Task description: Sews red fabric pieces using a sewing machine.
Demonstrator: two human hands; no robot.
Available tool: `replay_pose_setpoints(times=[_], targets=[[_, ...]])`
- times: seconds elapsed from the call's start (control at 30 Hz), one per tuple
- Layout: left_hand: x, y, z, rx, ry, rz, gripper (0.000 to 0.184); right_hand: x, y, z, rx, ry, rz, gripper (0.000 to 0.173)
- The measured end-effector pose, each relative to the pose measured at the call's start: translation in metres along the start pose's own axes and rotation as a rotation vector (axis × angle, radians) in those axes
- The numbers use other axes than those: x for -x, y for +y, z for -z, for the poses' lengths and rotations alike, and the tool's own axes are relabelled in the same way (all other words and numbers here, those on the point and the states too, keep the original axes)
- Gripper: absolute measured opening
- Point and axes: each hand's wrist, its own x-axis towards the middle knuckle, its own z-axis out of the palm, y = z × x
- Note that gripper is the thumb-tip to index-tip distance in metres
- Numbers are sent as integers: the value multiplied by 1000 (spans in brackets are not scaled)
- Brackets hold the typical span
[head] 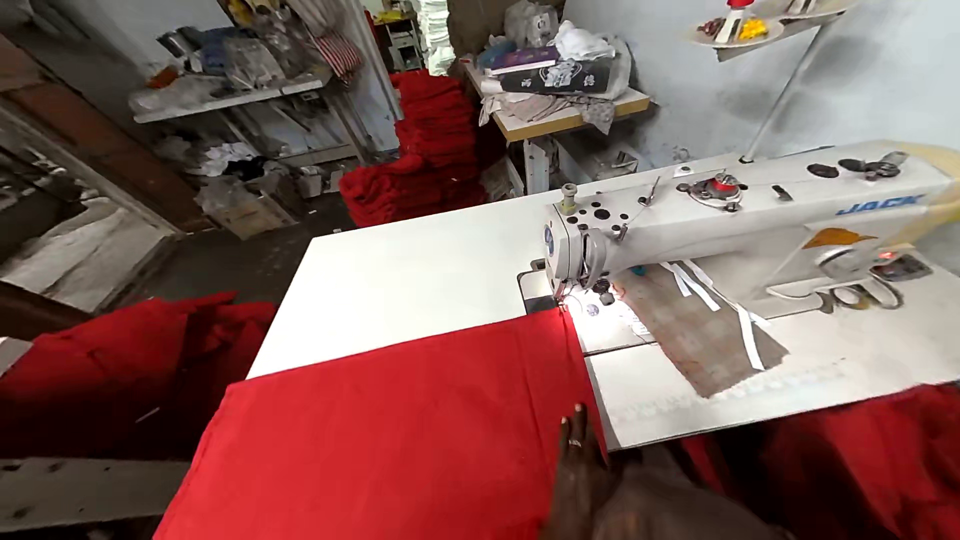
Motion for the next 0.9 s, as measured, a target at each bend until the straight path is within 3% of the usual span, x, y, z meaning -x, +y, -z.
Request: replay_pose_setpoints(times=[0.07, 0.1, 0.17, 0.3, 0.43, 0.57, 0.7, 0.77, 0.9], targets=[[10, -7, -16, -40, 185, -105, 30, -29, 12, 32, -63, 191, -340, 26], [9, -2, -15, -66, 175, -91, 29, -50, 23, 45, -35, 263, -517, 32], [3, 14, -10, -91, 91, -6, 33, -89, 53, 54, 91, 415, -691, 38], [-3, 28, -5, -164, -24, 105, 40, -127, 89, 51, 306, 685, -644, 21], [-5, 16, -14, -269, -3, 41, 38, -106, 79, 31, 298, 656, -607, 26], [-12, 8, -24, -321, 132, -70, 37, -77, 66, -3, 325, 838, -437, 25], [-16, 12, -26, -384, 160, -97, 44, -84, 68, 16, 247, 725, -513, 29], [-15, 14, -25, -390, 137, -86, 39, -84, 70, 18, 235, 702, -520, 30], [-16, 11, -23, -350, 150, -63, 48, -79, 73, 0, 323, 867, -386, 26]])
